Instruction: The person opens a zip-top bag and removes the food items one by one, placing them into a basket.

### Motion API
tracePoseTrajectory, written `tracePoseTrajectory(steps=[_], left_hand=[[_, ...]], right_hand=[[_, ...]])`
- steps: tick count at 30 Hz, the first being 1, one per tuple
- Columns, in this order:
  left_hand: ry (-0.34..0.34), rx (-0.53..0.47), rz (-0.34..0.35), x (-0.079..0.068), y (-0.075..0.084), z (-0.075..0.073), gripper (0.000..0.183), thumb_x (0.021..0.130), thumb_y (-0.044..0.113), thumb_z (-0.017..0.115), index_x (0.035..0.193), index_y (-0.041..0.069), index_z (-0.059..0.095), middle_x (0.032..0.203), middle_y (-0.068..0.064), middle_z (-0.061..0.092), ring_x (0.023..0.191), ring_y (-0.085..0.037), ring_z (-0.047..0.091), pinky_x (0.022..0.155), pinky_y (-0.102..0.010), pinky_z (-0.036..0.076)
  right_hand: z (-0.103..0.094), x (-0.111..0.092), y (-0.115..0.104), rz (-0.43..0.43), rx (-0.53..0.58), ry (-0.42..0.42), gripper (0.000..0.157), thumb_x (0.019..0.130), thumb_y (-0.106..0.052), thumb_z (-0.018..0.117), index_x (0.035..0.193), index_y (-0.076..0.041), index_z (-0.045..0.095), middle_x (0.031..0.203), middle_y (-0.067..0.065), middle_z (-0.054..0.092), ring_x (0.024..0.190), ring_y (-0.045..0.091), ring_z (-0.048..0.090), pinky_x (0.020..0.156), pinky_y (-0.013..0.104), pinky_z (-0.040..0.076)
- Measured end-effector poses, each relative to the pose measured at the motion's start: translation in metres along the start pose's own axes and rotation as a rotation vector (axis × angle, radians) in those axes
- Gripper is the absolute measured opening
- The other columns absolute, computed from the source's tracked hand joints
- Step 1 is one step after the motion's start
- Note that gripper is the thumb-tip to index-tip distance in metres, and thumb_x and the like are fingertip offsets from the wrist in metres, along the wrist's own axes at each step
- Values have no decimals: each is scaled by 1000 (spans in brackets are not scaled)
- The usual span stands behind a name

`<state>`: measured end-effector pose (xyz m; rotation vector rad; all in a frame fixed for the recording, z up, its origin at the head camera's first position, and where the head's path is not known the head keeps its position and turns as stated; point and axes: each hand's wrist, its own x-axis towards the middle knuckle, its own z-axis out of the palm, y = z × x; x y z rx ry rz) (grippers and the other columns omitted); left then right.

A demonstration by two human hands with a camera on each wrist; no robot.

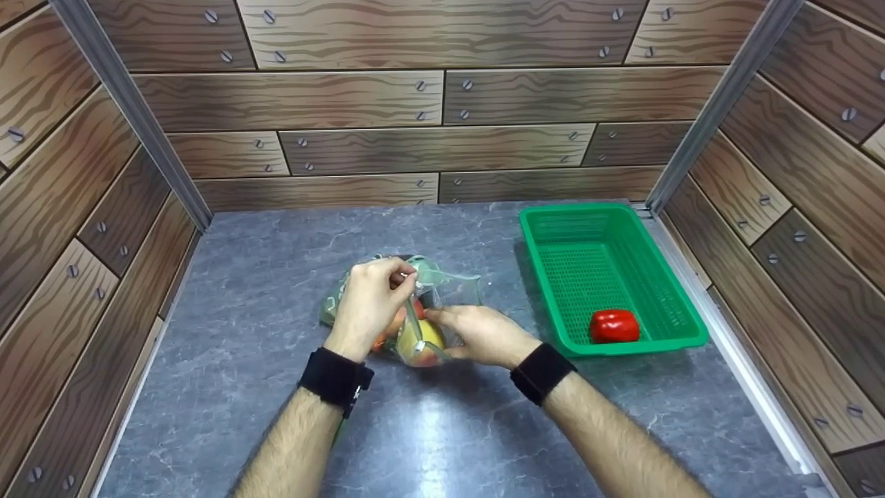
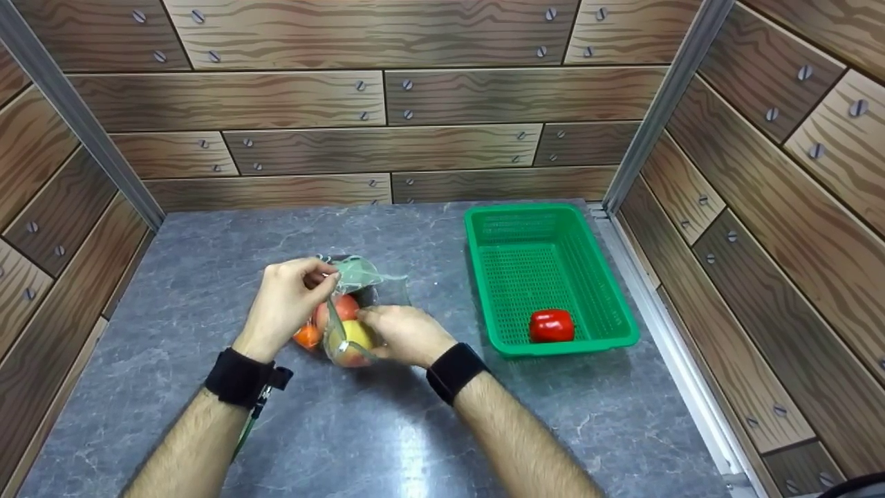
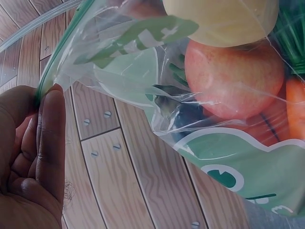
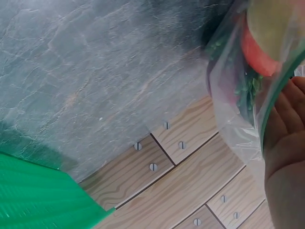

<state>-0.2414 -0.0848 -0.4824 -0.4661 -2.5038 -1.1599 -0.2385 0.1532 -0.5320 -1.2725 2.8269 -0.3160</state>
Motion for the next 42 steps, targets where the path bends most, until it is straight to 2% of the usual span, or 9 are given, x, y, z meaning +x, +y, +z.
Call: tracePoseTrajectory(steps=[6, 14, 18, 24, 31, 39, 42], left_hand=[[-4, 13, 5, 0, 0, 1, 5, 107, 8, 85, 106, 6, 90, 97, -11, 90, 86, -24, 87, 80, -40, 74], [-10, 3, -9, -1, -1, 2, 6, 107, 9, 84, 106, 6, 89, 96, -9, 89, 86, -23, 86, 80, -39, 74], [-13, -4, -13, -1, -2, 3, 6, 107, 9, 84, 106, 7, 89, 98, -10, 90, 87, -23, 86, 80, -39, 74], [-11, -6, -7, -2, -3, 3, 7, 108, 8, 83, 106, 6, 89, 99, -10, 90, 88, -23, 87, 80, -39, 74], [-4, -4, -7, -3, -3, 2, 7, 108, 7, 83, 106, 6, 90, 96, -10, 89, 85, -21, 86, 77, -38, 74], [-5, -8, -13, -2, -2, 0, 7, 108, 8, 83, 105, 7, 90, 98, -9, 90, 86, -21, 86, 79, -38, 74], [-6, -17, -13, -2, -1, -1, 7, 108, 8, 83, 106, 6, 90, 99, -10, 90, 87, -22, 87, 80, -38, 74]], right_hand=[[6, 0, 3, 18, -26, -20, 79, 96, -27, 99, 165, -8, 66, 157, 13, 78, 133, 32, 82, 106, 50, 72], [12, 2, 3, 44, -34, -9, 68, 98, -30, 95, 159, -12, 72, 144, 10, 85, 118, 32, 86, 93, 54, 75], [13, 1, 4, 54, -36, -4, 65, 98, -33, 96, 155, -12, 73, 139, 9, 86, 114, 30, 86, 92, 52, 75], [14, 0, 6, 49, 1, 20, 61, 97, -35, 96, 150, -12, 76, 138, 7, 86, 120, 28, 85, 97, 50, 74], [12, -1, 6, 50, 6, 37, 63, 95, -37, 98, 148, -10, 76, 133, 8, 86, 116, 27, 84, 97, 47, 74], [7, -3, 7, 45, 11, 63, 63, 96, -46, 99, 142, -9, 77, 127, 8, 85, 108, 24, 82, 92, 45, 73], [5, -4, 7, 46, 13, 73, 61, 97, -51, 97, 137, -10, 78, 120, 5, 84, 100, 20, 80, 85, 42, 71]])
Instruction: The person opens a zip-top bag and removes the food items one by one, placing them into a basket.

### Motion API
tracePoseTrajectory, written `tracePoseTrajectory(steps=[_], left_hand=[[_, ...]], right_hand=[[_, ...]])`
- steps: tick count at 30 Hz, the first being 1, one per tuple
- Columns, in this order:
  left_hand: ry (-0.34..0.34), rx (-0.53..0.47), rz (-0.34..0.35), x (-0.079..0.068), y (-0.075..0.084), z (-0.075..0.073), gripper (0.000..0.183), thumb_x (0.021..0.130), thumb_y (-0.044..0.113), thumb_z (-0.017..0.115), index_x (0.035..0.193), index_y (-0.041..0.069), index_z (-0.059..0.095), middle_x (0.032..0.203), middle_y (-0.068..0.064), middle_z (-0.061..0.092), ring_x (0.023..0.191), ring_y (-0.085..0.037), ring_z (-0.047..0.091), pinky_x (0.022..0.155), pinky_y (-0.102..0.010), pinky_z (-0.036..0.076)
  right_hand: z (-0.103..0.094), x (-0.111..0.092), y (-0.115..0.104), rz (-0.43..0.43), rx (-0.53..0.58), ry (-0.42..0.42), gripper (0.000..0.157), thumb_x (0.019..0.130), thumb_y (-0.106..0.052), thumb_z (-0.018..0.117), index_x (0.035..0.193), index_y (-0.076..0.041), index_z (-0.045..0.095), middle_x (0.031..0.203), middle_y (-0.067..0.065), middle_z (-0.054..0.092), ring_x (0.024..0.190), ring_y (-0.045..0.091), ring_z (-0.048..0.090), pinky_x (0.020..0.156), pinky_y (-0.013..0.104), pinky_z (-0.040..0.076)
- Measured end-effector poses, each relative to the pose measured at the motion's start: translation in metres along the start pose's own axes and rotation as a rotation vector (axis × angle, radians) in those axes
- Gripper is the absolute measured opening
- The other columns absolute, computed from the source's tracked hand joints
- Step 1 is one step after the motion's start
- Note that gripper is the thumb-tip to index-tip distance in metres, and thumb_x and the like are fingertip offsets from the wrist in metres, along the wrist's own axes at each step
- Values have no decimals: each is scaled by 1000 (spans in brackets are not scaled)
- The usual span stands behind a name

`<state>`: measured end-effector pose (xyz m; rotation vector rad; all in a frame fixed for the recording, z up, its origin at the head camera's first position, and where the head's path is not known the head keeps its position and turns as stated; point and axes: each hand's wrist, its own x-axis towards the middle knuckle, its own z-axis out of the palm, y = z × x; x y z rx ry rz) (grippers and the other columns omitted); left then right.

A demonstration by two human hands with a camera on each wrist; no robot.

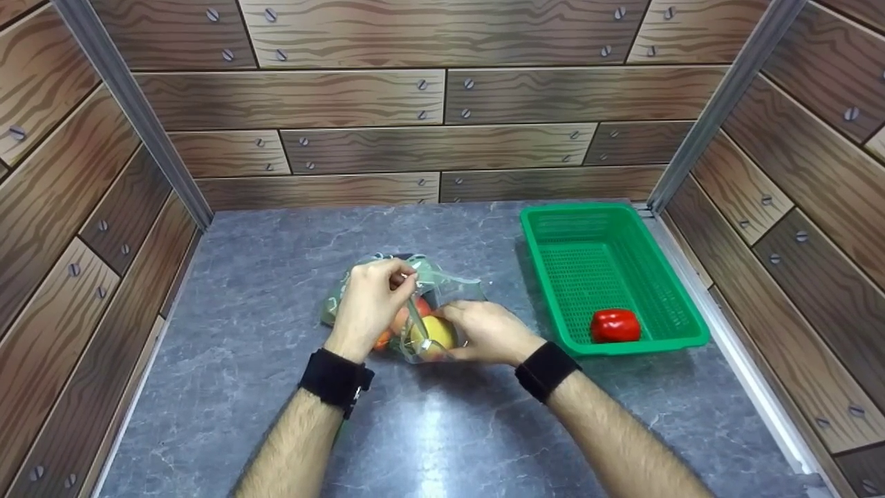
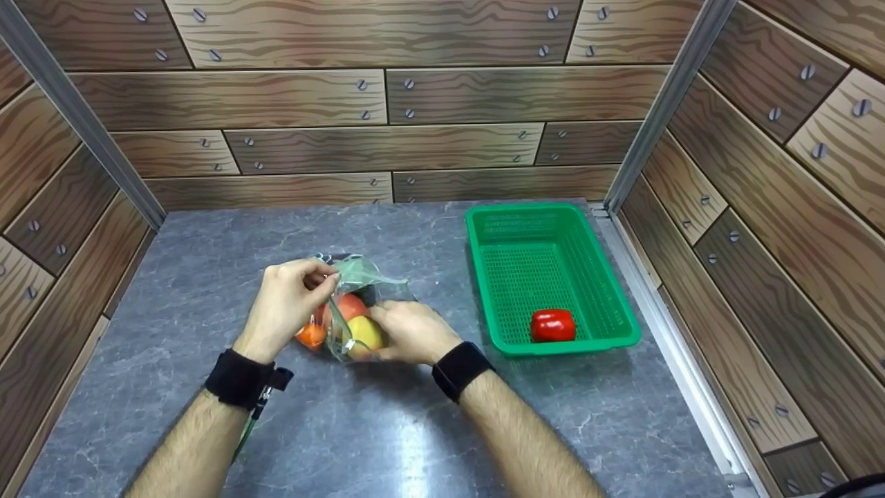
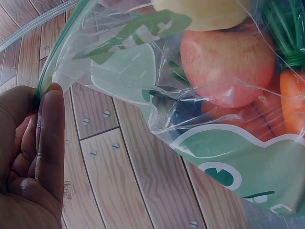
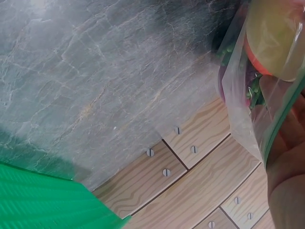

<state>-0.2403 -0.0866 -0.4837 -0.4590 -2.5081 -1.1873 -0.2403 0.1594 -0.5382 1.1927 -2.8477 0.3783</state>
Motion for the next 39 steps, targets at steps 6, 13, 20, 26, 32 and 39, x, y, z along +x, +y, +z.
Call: tracePoseTrajectory(steps=[6, 13, 20, 26, 32, 39], left_hand=[[9, 6, 7, 0, 0, -1, 7, 107, 7, 83, 107, 6, 90, 100, -11, 90, 88, -22, 87, 81, -37, 74], [14, 16, -7, 1, 0, -1, 7, 107, 8, 83, 108, 6, 90, 98, -10, 90, 87, -22, 87, 79, -39, 74], [13, 30, -18, 2, 1, -2, 6, 107, 9, 85, 109, 7, 90, 98, -10, 90, 87, -23, 86, 79, -39, 74], [7, 26, -31, 2, 2, -2, 7, 107, 11, 85, 110, 8, 90, 100, -9, 90, 87, -22, 86, 80, -39, 74], [3, 30, -33, 3, 3, -2, 7, 108, 12, 85, 109, 8, 91, 99, -9, 90, 87, -22, 86, 79, -39, 73], [1, 32, -33, 4, 3, -1, 7, 108, 12, 85, 108, 9, 91, 98, -8, 90, 87, -22, 86, 81, -40, 74]], right_hand=[[-3, -1, 1, -12, 7, 37, 63, 99, -61, 92, 138, -12, 78, 121, 3, 83, 98, 17, 78, 82, 39, 70], [-9, -2, 2, -29, -6, 54, 62, 98, -52, 95, 140, -10, 77, 127, 5, 84, 104, 21, 81, 88, 41, 73], [-17, -5, 4, -33, -49, 58, 65, 93, -36, 100, 146, -8, 75, 132, 7, 82, 108, 23, 82, 93, 41, 74], [-23, -9, 4, -23, -30, 81, 66, 93, -35, 101, 147, -9, 74, 136, 7, 81, 114, 24, 83, 97, 43, 74], [-32, -13, 4, -12, -21, 103, 68, 93, -36, 101, 149, -8, 74, 141, 9, 81, 118, 26, 84, 98, 43, 74], [-42, -17, 5, -18, -16, 137, 69, 94, -38, 101, 149, -7, 73, 143, 10, 82, 118, 26, 84, 97, 42, 74]])
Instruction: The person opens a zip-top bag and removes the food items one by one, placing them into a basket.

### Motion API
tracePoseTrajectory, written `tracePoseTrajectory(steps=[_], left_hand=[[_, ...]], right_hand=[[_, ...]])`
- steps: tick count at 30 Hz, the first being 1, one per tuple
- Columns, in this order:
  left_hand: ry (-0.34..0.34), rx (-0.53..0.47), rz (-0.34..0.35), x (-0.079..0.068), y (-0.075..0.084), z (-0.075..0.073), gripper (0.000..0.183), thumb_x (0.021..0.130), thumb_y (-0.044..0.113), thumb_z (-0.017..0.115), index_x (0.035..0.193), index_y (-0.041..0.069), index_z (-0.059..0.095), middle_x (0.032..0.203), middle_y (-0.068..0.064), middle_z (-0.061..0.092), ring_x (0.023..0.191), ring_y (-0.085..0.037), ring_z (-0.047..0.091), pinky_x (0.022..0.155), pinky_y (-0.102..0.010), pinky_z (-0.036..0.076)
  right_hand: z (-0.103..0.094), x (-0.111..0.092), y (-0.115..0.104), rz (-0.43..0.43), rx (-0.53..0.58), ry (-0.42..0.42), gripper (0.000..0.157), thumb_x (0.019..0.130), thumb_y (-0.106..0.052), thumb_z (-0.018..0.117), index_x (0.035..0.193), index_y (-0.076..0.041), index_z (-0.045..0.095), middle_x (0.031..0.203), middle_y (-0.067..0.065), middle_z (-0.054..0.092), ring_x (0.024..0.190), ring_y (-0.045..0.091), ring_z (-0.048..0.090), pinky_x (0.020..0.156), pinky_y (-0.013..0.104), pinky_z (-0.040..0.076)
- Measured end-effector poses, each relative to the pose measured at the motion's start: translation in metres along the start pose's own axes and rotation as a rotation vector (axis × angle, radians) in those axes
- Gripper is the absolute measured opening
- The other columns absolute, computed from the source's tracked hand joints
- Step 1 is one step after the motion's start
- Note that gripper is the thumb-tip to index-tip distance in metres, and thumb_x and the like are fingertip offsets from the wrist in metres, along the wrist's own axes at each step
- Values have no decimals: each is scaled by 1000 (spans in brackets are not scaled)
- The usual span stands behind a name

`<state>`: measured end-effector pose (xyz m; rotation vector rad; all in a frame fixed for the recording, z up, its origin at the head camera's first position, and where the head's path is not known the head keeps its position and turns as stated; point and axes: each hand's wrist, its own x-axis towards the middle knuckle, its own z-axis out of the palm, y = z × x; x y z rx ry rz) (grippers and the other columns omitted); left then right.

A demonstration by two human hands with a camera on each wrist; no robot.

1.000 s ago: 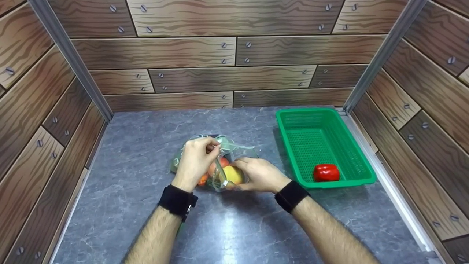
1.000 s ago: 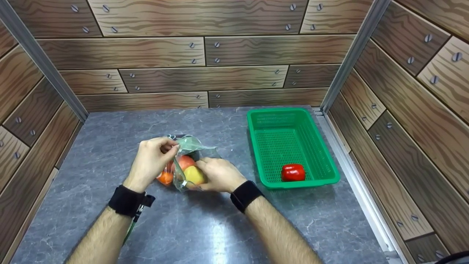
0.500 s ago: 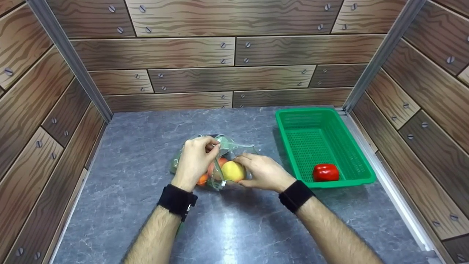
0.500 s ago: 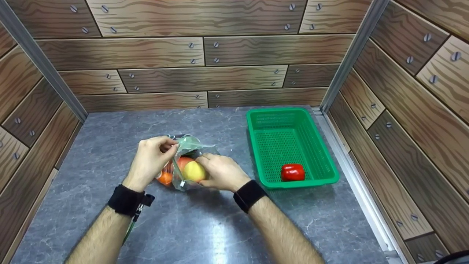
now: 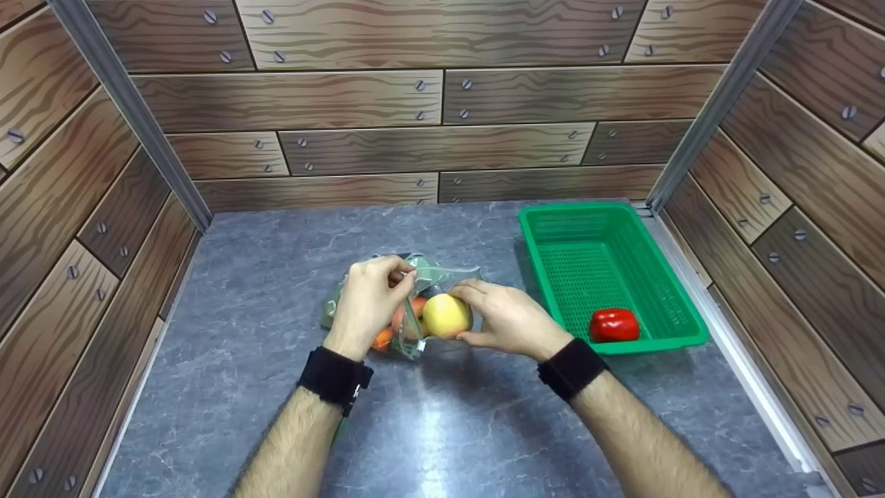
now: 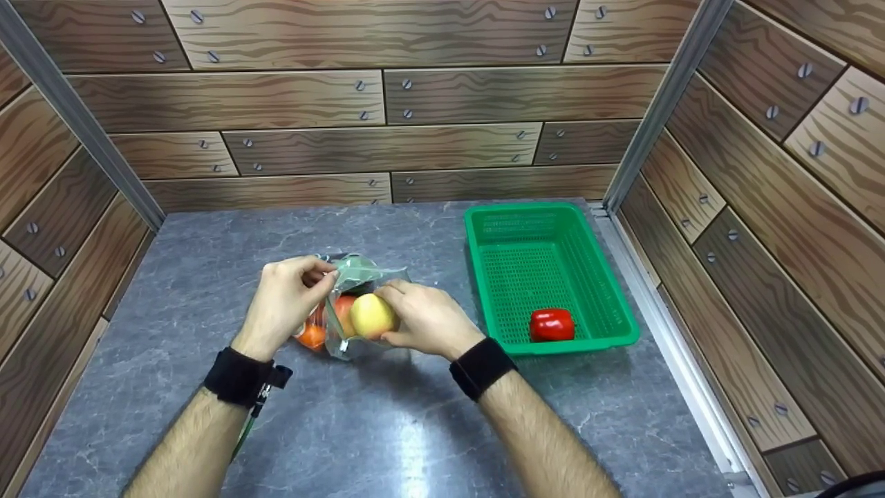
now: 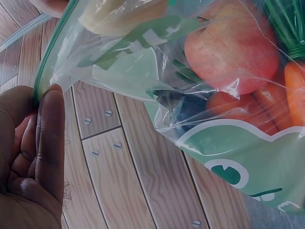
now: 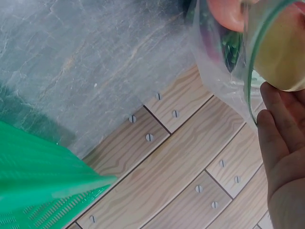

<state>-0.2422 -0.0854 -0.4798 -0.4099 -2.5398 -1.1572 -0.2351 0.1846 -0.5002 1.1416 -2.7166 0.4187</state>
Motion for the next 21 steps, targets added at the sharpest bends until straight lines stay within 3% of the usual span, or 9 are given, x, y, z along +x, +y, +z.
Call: tracePoseTrajectory(steps=[8, 21], left_hand=[[-4, -17, -15, 0, 0, 0, 7, 108, 12, 85, 109, 8, 91, 100, -10, 90, 89, -23, 86, 81, -40, 74], [-1, -16, -9, -1, 0, -2, 8, 109, 13, 84, 109, 9, 91, 98, -9, 89, 88, -23, 85, 80, -41, 73]], right_hand=[[-14, -4, 3, 26, -1, 13, 71, 94, -36, 101, 152, -7, 72, 146, 12, 81, 128, 30, 83, 106, 47, 73], [-39, -10, 10, 34, -15, 60, 71, 94, -36, 102, 151, -6, 72, 145, 13, 80, 129, 31, 82, 107, 49, 72]])
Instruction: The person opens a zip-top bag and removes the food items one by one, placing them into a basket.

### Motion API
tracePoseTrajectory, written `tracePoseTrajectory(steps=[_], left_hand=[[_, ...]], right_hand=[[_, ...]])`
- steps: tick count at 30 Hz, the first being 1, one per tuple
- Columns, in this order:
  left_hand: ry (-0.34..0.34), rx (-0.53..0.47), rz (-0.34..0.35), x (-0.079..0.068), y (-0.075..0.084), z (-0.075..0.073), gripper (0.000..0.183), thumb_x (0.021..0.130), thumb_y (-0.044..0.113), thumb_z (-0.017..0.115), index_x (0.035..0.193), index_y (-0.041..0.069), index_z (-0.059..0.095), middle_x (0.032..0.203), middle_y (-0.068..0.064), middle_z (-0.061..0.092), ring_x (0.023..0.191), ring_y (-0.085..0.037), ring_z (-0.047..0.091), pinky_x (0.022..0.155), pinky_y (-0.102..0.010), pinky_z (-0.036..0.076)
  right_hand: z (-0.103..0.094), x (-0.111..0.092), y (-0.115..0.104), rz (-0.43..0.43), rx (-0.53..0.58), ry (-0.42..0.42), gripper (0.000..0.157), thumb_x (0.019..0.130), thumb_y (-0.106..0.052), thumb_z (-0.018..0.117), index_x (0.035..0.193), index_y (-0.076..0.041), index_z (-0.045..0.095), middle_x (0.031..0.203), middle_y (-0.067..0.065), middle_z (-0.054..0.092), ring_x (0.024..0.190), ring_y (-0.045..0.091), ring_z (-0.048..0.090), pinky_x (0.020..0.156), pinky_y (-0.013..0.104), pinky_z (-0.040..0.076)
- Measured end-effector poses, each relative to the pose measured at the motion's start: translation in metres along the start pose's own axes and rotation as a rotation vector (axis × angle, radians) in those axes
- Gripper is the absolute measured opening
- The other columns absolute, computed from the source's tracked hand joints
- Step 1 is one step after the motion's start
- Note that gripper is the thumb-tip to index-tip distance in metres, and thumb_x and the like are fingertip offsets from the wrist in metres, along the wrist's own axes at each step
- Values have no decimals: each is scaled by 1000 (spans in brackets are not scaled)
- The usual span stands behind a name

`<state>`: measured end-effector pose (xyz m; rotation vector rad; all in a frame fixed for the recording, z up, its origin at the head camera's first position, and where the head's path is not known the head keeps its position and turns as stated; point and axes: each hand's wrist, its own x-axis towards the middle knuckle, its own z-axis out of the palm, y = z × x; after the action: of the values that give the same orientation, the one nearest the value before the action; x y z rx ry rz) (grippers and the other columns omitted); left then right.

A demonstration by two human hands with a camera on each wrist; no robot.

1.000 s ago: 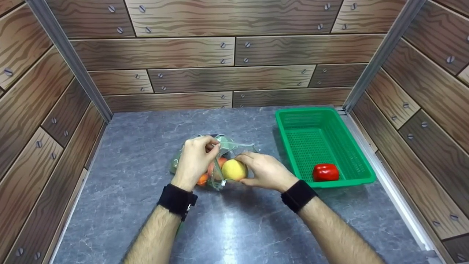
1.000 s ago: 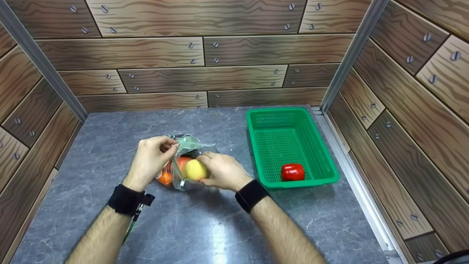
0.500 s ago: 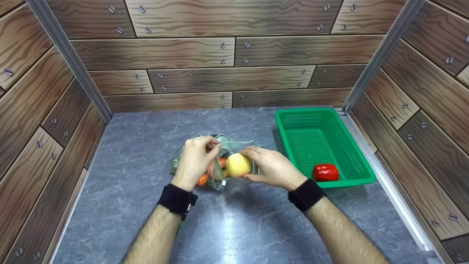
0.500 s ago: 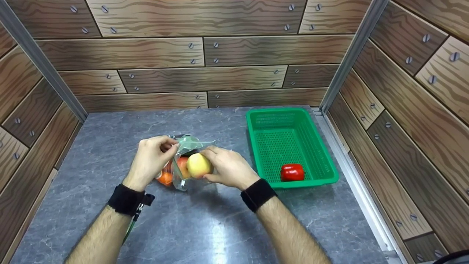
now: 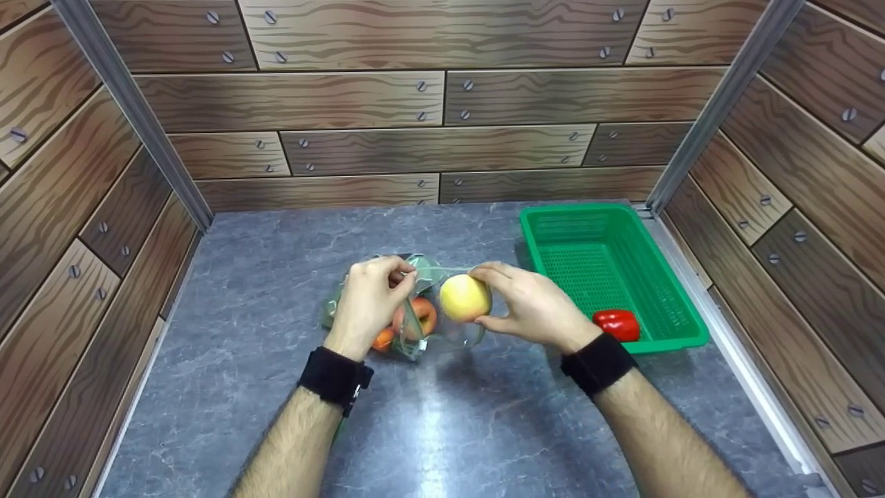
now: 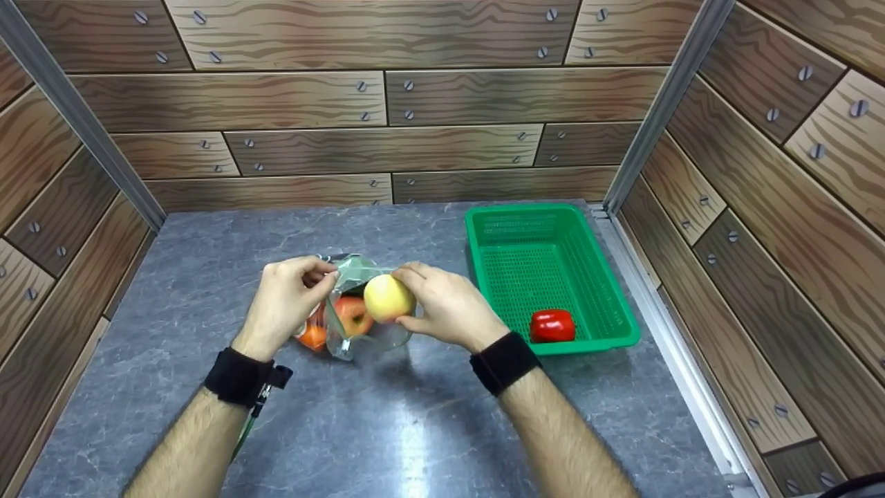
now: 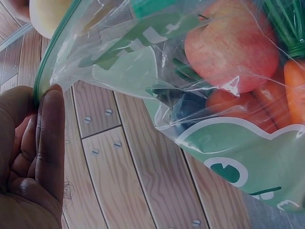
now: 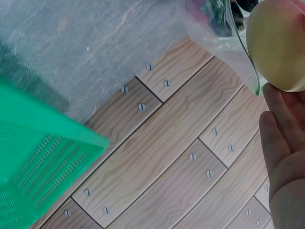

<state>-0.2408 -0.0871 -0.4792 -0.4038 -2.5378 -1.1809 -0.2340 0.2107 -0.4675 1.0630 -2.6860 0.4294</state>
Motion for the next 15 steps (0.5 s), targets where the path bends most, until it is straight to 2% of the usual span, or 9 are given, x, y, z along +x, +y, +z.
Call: tracePoseTrajectory(steps=[5, 15], left_hand=[[-1, 4, -2, 0, -1, 0, 7, 109, 13, 84, 109, 9, 91, 98, -8, 89, 88, -23, 85, 80, -41, 73], [10, -8, 15, 0, -2, -1, 7, 108, 11, 84, 108, 8, 90, 98, -9, 89, 87, -22, 86, 79, -40, 73]], right_hand=[[-12, -3, 4, 22, 4, 12, 74, 93, -33, 102, 153, -4, 71, 149, 16, 79, 133, 35, 81, 111, 53, 71], [-32, -9, 18, 54, 9, 77, 72, 93, -31, 103, 151, -4, 71, 148, 18, 78, 133, 37, 81, 109, 56, 71]])
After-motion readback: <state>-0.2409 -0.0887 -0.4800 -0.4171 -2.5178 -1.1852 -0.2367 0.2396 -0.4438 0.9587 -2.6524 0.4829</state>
